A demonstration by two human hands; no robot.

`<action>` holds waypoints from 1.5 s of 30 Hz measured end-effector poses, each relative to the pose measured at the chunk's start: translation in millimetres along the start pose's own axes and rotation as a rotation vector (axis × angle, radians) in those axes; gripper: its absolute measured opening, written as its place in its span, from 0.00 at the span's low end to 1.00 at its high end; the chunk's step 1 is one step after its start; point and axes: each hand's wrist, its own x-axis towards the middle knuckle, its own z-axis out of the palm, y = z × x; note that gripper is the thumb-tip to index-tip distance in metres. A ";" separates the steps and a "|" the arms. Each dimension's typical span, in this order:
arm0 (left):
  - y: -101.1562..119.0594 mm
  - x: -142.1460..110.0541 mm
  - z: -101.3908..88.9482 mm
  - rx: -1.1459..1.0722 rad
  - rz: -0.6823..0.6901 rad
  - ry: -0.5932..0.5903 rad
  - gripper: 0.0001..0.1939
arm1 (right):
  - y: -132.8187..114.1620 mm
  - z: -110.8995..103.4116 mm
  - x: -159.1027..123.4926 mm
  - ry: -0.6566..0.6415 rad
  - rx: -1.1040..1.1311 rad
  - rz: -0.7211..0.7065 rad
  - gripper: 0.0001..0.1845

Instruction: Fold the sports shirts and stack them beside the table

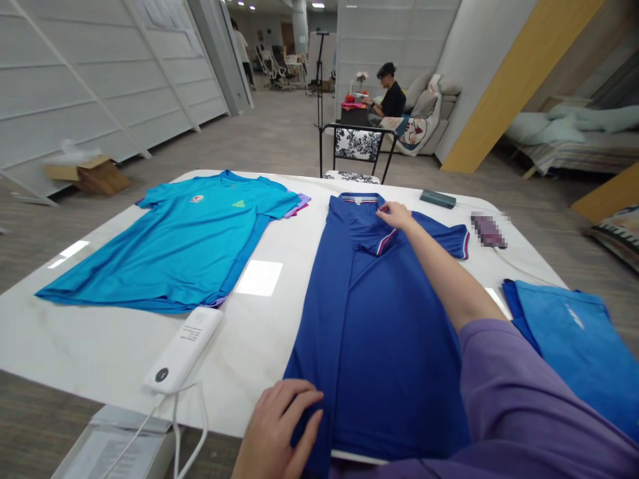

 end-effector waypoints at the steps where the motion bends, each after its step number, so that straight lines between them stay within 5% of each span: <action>1: -3.0 5.4 -0.5 0.063 -0.028 0.002 0.25 | -12.2 8.9 6.9 0.030 -0.029 -0.054 0.16; 5: -24.5 12.9 8.7 0.292 -0.057 -0.020 0.47 | -73.4 55.5 44.0 0.006 -0.056 -0.192 0.19; 9: -43.0 5.9 20.6 0.400 -0.043 -0.056 0.56 | -119.3 95.6 84.1 -0.043 -0.128 -0.169 0.24; 15: -52.2 -1.2 40.9 0.489 -0.114 -0.020 0.61 | -132.1 116.7 133.6 -0.057 -0.081 -0.095 0.19; 20: -47.7 1.7 46.2 0.580 -0.109 0.024 0.58 | -129.2 125.7 143.8 -0.037 -0.185 -0.088 0.19; 26: -38.2 5.1 20.8 0.680 0.077 -0.022 0.52 | -129.2 113.2 88.8 0.145 -0.298 -0.377 0.31; 31: -25.9 0.3 16.7 0.654 0.063 -0.037 0.50 | -111.4 105.7 -2.8 -0.109 -0.292 -0.652 0.41; 35: -13.3 -4.3 19.2 0.617 0.018 -0.052 0.49 | -104.1 124.7 -57.3 -0.292 -0.317 -0.621 0.48; 38: -9.4 -11.5 18.2 0.567 0.070 -0.099 0.48 | -103.8 123.9 -76.2 -0.274 -0.309 -0.589 0.46; 42: -11.2 -23.2 12.3 0.526 0.085 -0.133 0.46 | -70.0 70.2 -94.7 -0.039 -0.276 -0.565 0.44; 45: -2.9 -19.0 7.6 0.497 0.093 -0.107 0.42 | -3.6 1.1 -114.8 0.088 -0.278 -0.279 0.42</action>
